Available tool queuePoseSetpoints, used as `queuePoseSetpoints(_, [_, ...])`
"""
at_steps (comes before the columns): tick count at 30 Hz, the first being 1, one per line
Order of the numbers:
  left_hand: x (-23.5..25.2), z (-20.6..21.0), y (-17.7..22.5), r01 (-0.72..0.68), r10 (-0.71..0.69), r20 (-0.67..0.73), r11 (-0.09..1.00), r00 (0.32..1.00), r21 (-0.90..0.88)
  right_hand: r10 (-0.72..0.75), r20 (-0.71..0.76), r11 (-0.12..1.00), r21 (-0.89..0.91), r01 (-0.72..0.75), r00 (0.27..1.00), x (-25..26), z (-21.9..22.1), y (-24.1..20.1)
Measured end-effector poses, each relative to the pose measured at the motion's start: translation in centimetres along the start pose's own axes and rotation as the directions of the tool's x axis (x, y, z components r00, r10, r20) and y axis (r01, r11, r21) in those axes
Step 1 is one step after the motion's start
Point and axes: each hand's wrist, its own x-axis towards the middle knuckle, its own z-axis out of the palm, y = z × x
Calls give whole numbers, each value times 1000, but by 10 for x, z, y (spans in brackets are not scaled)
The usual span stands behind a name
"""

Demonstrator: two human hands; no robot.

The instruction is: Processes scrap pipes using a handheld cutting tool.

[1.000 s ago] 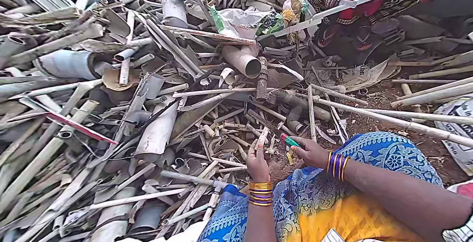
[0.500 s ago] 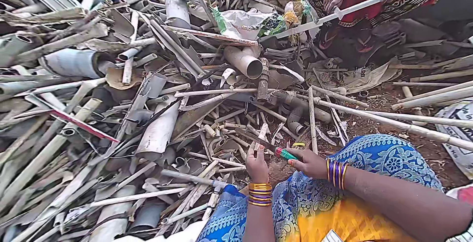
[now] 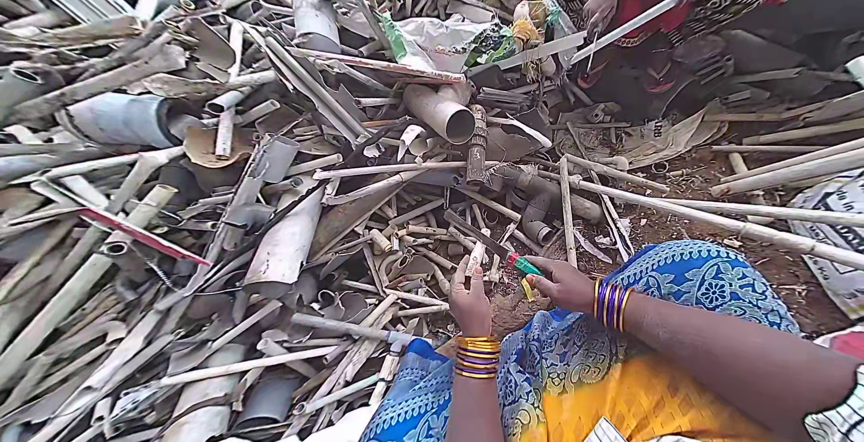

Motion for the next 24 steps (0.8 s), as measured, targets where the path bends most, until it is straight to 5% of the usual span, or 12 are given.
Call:
queuePoseSetpoints(19, [2, -3, -3, -14, 16, -51, 999, 999, 34, -22, 30, 1000, -17, 22, 999, -3, 3, -4])
queuePoseSetpoints(24, [0, -2, 0, 75, -79, -18, 983, 997, -169, 16, -53, 1000, -25, -17, 998, 2, -3, -4])
